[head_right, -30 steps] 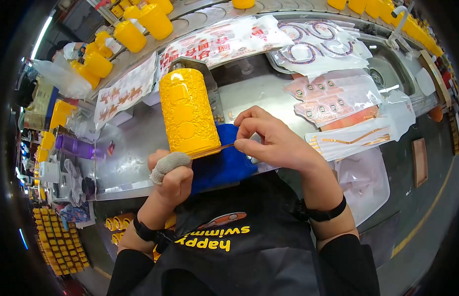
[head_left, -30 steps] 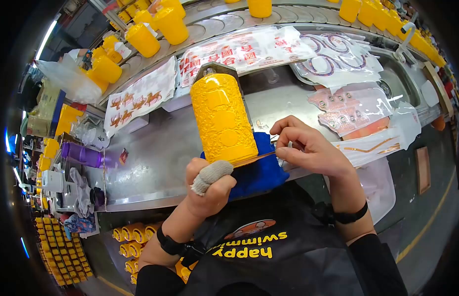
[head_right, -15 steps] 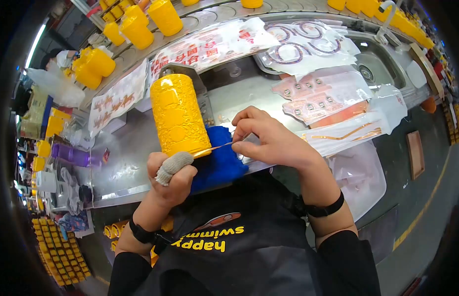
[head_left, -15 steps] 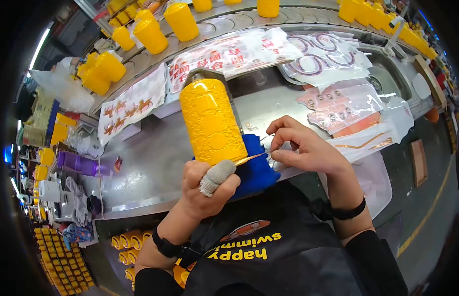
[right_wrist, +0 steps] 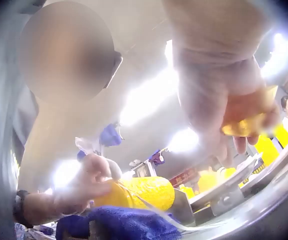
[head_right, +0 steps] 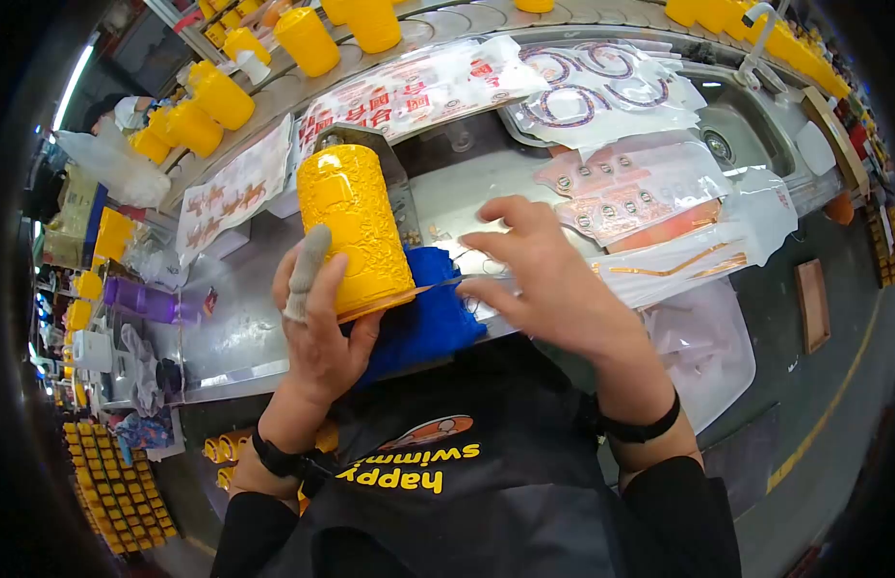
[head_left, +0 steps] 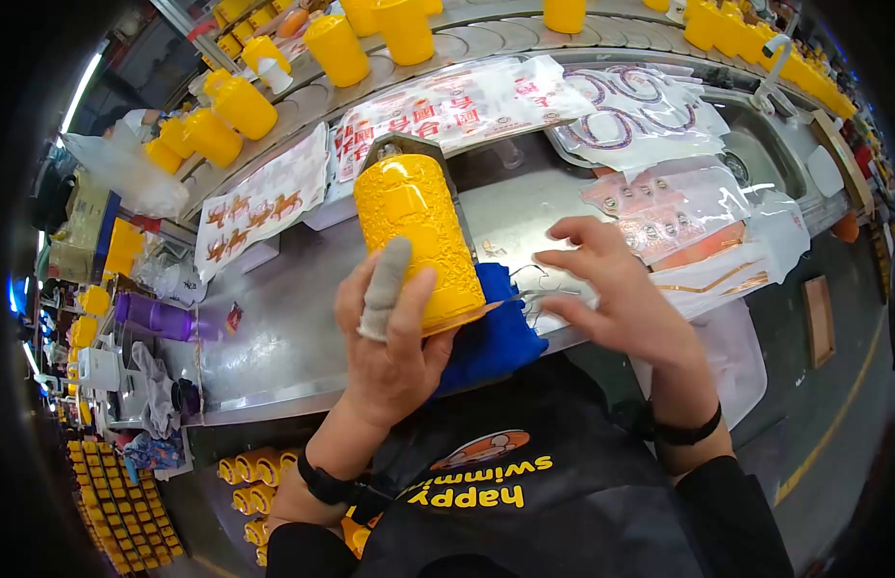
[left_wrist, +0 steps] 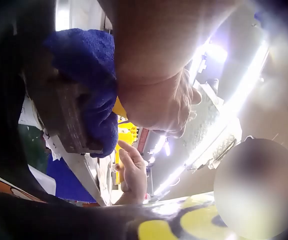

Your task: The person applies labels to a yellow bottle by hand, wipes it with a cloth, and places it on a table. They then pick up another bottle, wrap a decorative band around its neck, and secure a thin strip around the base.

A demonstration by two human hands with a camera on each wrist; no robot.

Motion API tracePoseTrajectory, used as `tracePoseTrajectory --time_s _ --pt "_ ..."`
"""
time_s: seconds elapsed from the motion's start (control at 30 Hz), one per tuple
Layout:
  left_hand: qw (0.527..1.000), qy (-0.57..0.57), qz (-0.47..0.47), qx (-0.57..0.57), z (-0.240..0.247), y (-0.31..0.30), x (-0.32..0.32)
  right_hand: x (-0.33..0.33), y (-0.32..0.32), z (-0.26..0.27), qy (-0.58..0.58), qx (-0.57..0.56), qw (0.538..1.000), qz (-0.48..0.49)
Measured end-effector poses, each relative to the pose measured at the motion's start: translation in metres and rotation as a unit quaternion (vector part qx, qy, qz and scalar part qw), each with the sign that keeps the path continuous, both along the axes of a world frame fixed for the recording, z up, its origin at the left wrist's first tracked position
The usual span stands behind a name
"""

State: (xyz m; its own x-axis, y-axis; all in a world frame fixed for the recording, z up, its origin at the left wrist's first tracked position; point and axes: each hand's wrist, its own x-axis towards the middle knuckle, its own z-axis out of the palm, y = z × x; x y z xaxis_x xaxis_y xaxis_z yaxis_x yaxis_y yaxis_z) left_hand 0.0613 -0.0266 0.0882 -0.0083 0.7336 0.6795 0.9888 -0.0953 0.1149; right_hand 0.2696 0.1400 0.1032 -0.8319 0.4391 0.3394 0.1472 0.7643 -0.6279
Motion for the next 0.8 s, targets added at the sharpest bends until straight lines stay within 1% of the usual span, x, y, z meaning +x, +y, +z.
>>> tracePoseTrajectory --time_s 0.03,0.1,0.2,0.3,0.4,0.5,0.6,0.7,0.8 --pt "0.999 -0.031 -0.004 0.003 -0.004 -0.002 -0.001 -0.01 -0.007 -0.003 0.002 -0.021 0.999 0.034" --pt "0.995 -0.093 -0.01 0.012 -0.016 -0.007 -0.004 -0.028 -0.015 -0.011 -0.001 -0.01 0.999 0.048" --pt "0.993 -0.117 -0.012 0.015 -0.016 -0.011 -0.008 -0.039 -0.018 -0.016 -0.005 0.01 0.997 0.071" --pt "0.993 -0.1 -0.028 0.061 -0.019 -0.018 -0.01 -0.038 -0.014 -0.015 -0.004 -0.009 0.996 0.09" --pt "0.992 -0.06 -0.064 0.089 -0.022 -0.027 -0.009 -0.036 -0.01 -0.006 0.009 -0.063 0.989 0.134" --pt "0.99 -0.037 -0.093 0.103 -0.023 -0.025 -0.008 -0.034 -0.008 0.002 0.012 -0.212 0.963 0.164" --pt "0.994 -0.027 -0.09 0.063 -0.02 -0.025 -0.006 -0.031 -0.006 0.014 -0.017 -0.276 0.945 0.175" --pt "0.992 0.0 -0.096 0.081 -0.022 -0.02 -0.005 -0.027 0.0 0.012 -0.022 -0.297 0.941 0.16" --pt "0.991 0.009 -0.113 0.064 -0.019 -0.017 -0.006 -0.026 0.003 0.005 -0.027 -0.31 0.937 0.16"
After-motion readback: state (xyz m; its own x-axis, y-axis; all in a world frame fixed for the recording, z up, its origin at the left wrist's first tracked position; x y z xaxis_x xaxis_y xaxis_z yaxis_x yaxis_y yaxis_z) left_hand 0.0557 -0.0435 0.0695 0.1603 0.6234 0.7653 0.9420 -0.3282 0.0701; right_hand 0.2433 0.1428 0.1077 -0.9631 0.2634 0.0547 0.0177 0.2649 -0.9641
